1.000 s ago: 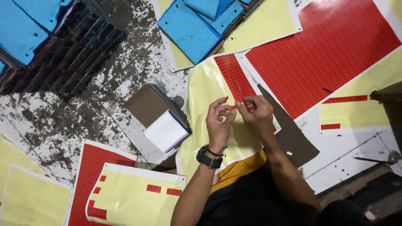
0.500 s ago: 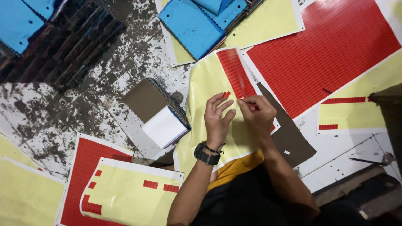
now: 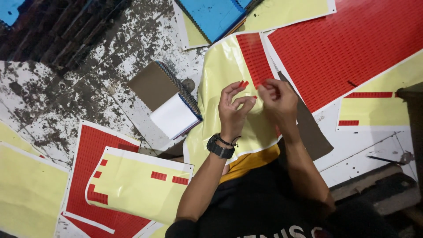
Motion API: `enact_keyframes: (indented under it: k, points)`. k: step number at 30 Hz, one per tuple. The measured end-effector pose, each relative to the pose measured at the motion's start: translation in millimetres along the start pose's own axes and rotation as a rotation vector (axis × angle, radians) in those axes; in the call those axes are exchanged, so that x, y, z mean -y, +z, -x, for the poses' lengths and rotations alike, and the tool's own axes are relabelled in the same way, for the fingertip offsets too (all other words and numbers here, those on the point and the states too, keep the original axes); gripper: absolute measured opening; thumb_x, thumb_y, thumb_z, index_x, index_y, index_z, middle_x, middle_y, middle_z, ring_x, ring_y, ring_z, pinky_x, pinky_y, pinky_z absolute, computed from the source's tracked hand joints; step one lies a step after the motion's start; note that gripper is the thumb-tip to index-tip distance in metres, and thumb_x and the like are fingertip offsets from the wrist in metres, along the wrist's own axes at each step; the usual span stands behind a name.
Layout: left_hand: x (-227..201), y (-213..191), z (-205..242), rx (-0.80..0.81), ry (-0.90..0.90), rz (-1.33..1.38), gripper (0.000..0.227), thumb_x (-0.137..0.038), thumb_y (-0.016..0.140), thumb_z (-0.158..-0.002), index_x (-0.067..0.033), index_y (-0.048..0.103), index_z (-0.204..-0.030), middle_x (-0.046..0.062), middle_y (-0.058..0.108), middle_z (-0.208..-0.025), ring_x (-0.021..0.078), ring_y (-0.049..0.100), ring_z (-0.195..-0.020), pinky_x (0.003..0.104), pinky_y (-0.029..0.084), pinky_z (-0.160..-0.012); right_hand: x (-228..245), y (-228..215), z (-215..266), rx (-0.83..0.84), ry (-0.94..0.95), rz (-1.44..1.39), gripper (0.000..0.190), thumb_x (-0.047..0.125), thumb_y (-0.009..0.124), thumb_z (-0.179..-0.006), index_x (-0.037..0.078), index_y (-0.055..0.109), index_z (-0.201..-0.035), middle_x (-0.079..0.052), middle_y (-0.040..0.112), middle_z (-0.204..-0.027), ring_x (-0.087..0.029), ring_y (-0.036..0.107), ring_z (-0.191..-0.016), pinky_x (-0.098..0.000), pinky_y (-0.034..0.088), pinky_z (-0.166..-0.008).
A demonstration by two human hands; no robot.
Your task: The person assembles spiral-bound notebooks by hand, peeling red adhesive strips from yellow backing sheets and applying them to the spines of various colored notebooks. The person handles blue, purple, and white notebooks, pressing the adhesive to secure them before stacking the finished items.
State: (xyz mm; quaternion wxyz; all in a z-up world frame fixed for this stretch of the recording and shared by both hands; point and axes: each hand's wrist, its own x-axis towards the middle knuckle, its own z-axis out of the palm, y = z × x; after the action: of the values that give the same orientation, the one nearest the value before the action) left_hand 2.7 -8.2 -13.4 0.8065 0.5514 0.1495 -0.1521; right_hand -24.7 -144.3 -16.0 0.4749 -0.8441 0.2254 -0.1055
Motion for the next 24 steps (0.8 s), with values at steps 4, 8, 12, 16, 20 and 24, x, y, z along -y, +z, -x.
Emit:
enact_keyframes:
  k: [4, 8, 12, 16, 20, 24]
  points:
    - [-0.2, -0.2, -1.8, -0.014, 0.014, 0.005, 0.062, -0.004, 0.083, -0.078, -0.0055, 0.056, -0.133, 0.016, 0.061, -0.123, 0.0192, 0.074, -0.090, 0.039, 0.062, -0.088, -6.9, 11.0, -6.7, -0.033, -0.046, 0.016, 0.025, 0.018, 0.092, -0.083, 0.003, 0.079, -0.098, -0.007, 0.065, -0.076, -0.015, 0.064, -0.063, -0.0269, 0.053, -0.058]
    - [3.4, -1.8, -0.6, -0.017, 0.028, -0.002, 0.059, -0.006, 0.082, -0.079, -0.0057, 0.057, -0.132, 0.015, 0.061, -0.124, 0.0186, 0.073, -0.092, 0.039, 0.062, -0.088, -10.4, 16.7, -3.2, -0.114, -0.083, 0.021, 0.021, 0.011, 0.095, -0.080, 0.003, 0.082, -0.094, -0.008, 0.067, -0.071, -0.016, 0.064, -0.057, -0.0244, 0.051, -0.051]
    - [-0.4, -0.1, 4.6, 0.008, 0.088, -0.159, 0.058, -0.018, 0.082, -0.080, -0.0144, 0.058, -0.132, 0.009, 0.061, -0.131, 0.0192, 0.074, -0.103, 0.037, 0.048, -0.090, -25.7, 26.9, 2.2, -0.221, -0.216, 0.108, 0.013, 0.010, 0.095, -0.082, 0.010, 0.083, -0.088, -0.006, 0.073, -0.077, -0.023, 0.069, -0.064, -0.0284, 0.055, -0.055]
    - [-9.1, 1.2, 4.4, 0.017, 0.276, -0.317, 0.052, -0.022, 0.078, -0.082, -0.0141, 0.059, -0.130, 0.011, 0.055, -0.142, 0.0255, 0.069, -0.118, 0.037, 0.050, -0.091, 3.3, 11.3, 9.8, -0.068, 0.004, -0.203, 0.016, 0.008, 0.086, -0.085, 0.008, 0.077, -0.098, -0.008, 0.071, -0.091, -0.017, 0.064, -0.078, -0.0304, 0.054, -0.072]
    - [-4.9, 9.6, -6.2, 0.077, 0.293, -0.150, 0.056, -0.008, 0.077, -0.081, -0.0064, 0.055, -0.133, 0.017, 0.042, -0.149, 0.0377, 0.059, -0.128, 0.044, 0.056, -0.094, -4.8, 0.3, 5.7, 0.115, 0.027, -0.538, 0.023, 0.006, 0.074, -0.077, -0.002, 0.073, -0.099, -0.018, 0.063, -0.115, -0.026, 0.061, -0.117, -0.0382, 0.048, -0.103]
    - [0.1, 11.4, -11.0, 0.019, 0.241, -0.108, 0.053, -0.001, 0.077, -0.081, -0.0040, 0.056, -0.129, 0.016, 0.045, -0.144, 0.0347, 0.066, -0.114, 0.037, 0.062, -0.083, 37.8, -7.7, -2.3, 0.090, 0.103, -0.314, 0.028, 0.009, 0.067, -0.090, 0.000, 0.073, -0.116, -0.019, 0.069, -0.101, -0.017, 0.059, -0.096, -0.0326, 0.051, -0.080]
